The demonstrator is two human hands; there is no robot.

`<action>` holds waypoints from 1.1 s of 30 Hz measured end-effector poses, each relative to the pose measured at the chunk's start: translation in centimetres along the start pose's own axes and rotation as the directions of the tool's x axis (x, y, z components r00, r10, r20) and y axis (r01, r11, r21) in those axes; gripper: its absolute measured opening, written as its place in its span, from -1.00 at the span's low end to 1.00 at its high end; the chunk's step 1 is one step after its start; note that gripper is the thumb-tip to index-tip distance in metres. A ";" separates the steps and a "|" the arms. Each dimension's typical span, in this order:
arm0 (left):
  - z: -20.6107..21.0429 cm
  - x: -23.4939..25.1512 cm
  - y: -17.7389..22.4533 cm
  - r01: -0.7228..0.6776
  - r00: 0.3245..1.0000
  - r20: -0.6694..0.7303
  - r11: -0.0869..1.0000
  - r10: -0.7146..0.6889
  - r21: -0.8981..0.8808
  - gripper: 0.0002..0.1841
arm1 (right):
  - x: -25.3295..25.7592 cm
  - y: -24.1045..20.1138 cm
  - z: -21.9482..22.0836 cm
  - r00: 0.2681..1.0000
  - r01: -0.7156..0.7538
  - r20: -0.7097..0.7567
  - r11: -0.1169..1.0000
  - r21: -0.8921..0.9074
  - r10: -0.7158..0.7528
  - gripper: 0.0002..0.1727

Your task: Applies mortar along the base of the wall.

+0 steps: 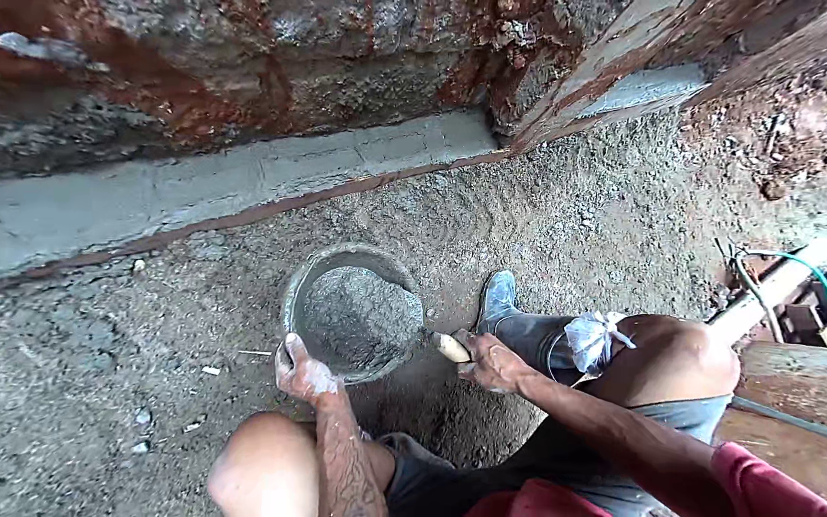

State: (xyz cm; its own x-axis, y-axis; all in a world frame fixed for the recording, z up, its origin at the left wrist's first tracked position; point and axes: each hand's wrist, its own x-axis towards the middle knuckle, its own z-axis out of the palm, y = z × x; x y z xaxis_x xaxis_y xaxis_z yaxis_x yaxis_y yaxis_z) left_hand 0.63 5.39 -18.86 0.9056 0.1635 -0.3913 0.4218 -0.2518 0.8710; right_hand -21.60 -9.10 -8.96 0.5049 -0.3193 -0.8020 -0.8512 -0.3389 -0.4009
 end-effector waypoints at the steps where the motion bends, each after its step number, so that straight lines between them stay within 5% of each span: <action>1: 0.0 0.0 0.0 -0.002 1.000 0.001 1.000 0.002 -0.008 -0.59 | -0.3 -0.3 -0.5 1.000 0.002 -0.016 1.000 -0.029 -0.003 -0.43; 5: 0.0 -0.2 0.5 0.009 1.000 -0.005 0.999 -0.009 -0.032 -0.62 | -2.3 -1.3 -2.8 0.987 0.161 -0.014 0.986 -0.038 -0.162 -0.48; 8: -0.4 0.2 -1.0 -0.023 0.999 0.026 0.998 0.025 -0.055 -0.61 | -4.9 -2.4 -4.8 0.939 0.334 0.021 0.925 0.182 -0.343 -0.54; 11: -1.3 -0.1 -1.7 -0.021 0.995 0.099 0.998 0.026 -0.053 -0.56 | -5.4 -2.4 -6.7 0.859 0.378 0.061 0.708 0.596 -0.509 -0.65; 14: 0.2 -0.9 0.5 0.040 0.999 -0.018 0.998 -0.040 -0.041 -0.58 | -2.4 -0.4 -10.7 0.843 0.275 0.036 0.486 0.830 -0.537 -0.72; 18: 0.6 -1.4 1.0 0.015 0.999 -0.050 1.000 -0.015 0.012 -0.59 | 6.0 7.2 -23.5 0.958 0.284 -0.193 0.624 0.728 -0.211 -0.76; 21: 0.8 -1.3 1.0 0.001 0.998 -0.069 0.999 0.002 0.042 -0.61 | 7.1 9.7 -29.6 0.937 0.236 -0.350 0.731 0.641 0.005 -0.74; 29: 0.9 -1.4 1.6 0.017 0.999 -0.047 1.000 -0.016 0.017 -0.62 | 6.7 8.7 -20.1 0.937 0.275 -0.347 0.705 0.654 -0.044 -0.75; 33: 0.9 -1.2 1.1 0.015 0.999 -0.052 1.000 -0.014 0.012 -0.63 | 7.9 9.2 -21.4 0.922 0.173 -0.383 0.828 0.533 0.055 -0.75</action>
State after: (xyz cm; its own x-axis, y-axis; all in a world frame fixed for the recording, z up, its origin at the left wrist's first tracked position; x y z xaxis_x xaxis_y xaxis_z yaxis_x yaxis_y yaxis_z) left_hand 0.06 4.06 -17.75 0.8961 0.2160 -0.3878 0.4357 -0.2610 0.8614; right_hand -22.36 -33.63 -9.51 0.4740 -0.6521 -0.5917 -0.6943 0.1364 -0.7066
